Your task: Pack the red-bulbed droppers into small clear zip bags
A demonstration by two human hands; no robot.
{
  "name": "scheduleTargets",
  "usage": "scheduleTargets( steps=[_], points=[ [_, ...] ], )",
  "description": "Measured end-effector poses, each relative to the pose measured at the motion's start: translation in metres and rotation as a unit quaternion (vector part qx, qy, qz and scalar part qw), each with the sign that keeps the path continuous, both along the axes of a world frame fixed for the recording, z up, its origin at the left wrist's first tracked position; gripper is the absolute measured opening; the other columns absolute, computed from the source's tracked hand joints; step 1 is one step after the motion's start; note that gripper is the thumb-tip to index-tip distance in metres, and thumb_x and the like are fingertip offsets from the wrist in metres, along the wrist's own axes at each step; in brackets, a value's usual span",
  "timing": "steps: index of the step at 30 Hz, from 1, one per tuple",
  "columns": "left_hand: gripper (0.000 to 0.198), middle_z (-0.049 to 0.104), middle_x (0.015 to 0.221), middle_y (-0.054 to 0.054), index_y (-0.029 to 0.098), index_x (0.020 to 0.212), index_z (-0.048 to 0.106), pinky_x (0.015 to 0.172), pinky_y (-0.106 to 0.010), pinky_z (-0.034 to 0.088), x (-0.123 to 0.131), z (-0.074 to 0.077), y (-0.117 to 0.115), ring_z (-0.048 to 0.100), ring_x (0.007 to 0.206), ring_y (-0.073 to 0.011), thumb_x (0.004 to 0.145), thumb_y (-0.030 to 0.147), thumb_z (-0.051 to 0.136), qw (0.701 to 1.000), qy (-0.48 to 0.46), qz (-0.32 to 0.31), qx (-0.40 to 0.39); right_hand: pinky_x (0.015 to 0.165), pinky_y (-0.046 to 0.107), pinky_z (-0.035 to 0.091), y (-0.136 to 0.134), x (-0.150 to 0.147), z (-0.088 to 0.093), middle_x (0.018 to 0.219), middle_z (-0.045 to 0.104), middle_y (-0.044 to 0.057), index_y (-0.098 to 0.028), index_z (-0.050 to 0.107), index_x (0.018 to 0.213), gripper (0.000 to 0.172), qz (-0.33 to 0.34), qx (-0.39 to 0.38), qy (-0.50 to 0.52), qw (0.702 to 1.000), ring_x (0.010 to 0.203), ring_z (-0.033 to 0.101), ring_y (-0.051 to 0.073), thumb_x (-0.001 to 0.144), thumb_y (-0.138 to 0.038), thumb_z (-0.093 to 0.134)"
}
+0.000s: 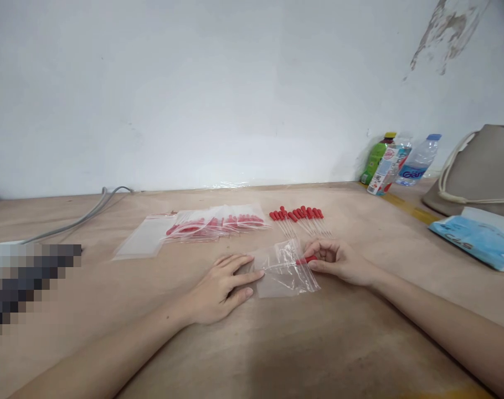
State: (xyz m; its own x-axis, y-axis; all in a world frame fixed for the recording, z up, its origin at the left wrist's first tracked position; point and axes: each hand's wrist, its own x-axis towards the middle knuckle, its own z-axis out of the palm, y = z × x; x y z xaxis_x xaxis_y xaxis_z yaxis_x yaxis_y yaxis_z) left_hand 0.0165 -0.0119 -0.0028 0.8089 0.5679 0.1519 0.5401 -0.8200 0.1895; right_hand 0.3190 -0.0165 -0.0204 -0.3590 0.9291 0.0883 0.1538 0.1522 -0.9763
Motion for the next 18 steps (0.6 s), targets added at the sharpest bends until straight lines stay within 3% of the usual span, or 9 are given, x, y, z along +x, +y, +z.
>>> scheduleTargets(
  steps=[4, 8, 13, 18],
  points=[
    [0.038, 0.027, 0.144, 0.000, 0.034, 0.131, 0.038, 0.104, -0.048, 0.022, 0.0010, 0.0010, 0.0003, 0.027, 0.130, -0.0236, 0.093, 0.033, 0.036, 1.000, 0.018, -0.010, -0.011, 0.074, 0.028, 0.042, -0.0030, -0.0010, 0.0031, 0.089, 0.057, 0.003, -0.017, 0.062, 0.084, 0.023, 0.036, 0.061, -0.009, 0.997, 0.081, 0.054, 0.013, 0.068, -0.033, 0.068],
    [0.040, 0.031, 0.142, 0.002, 0.035, 0.133, 0.034, 0.104, -0.050, 0.021, 0.0009, -0.0012, 0.0022, 0.024, 0.131, -0.0251, 0.093, 0.035, 0.035, 0.999, 0.025, -0.013, -0.028, 0.066, 0.025, 0.042, -0.0034, -0.0011, 0.0015, 0.089, 0.059, 0.003, -0.018, 0.062, 0.086, 0.024, 0.033, 0.051, -0.016, 0.998, 0.072, 0.052, 0.011, 0.069, -0.033, 0.067],
    [0.041, 0.031, 0.142, 0.003, 0.035, 0.134, 0.032, 0.104, -0.050, 0.021, 0.0005, -0.0020, 0.0023, 0.023, 0.132, -0.0262, 0.093, 0.036, 0.033, 0.999, 0.028, -0.012, -0.029, 0.048, 0.020, 0.032, -0.0001, -0.0029, 0.0012, 0.058, 0.048, -0.004, -0.016, 0.060, 0.091, 0.030, 0.030, 0.006, -0.075, 0.997, 0.051, 0.041, 0.007, 0.075, -0.042, 0.059],
    [0.041, 0.030, 0.142, 0.004, 0.037, 0.134, 0.030, 0.103, -0.051, 0.020, 0.0015, -0.0009, 0.0016, 0.023, 0.131, -0.0273, 0.093, 0.037, 0.032, 0.999, 0.037, -0.007, -0.028, 0.041, 0.018, 0.025, 0.0021, -0.0081, 0.0092, 0.052, 0.041, -0.006, -0.016, 0.059, 0.077, 0.037, 0.041, 0.034, -0.154, 0.987, 0.043, 0.034, 0.005, 0.082, -0.050, 0.046]
  ],
)
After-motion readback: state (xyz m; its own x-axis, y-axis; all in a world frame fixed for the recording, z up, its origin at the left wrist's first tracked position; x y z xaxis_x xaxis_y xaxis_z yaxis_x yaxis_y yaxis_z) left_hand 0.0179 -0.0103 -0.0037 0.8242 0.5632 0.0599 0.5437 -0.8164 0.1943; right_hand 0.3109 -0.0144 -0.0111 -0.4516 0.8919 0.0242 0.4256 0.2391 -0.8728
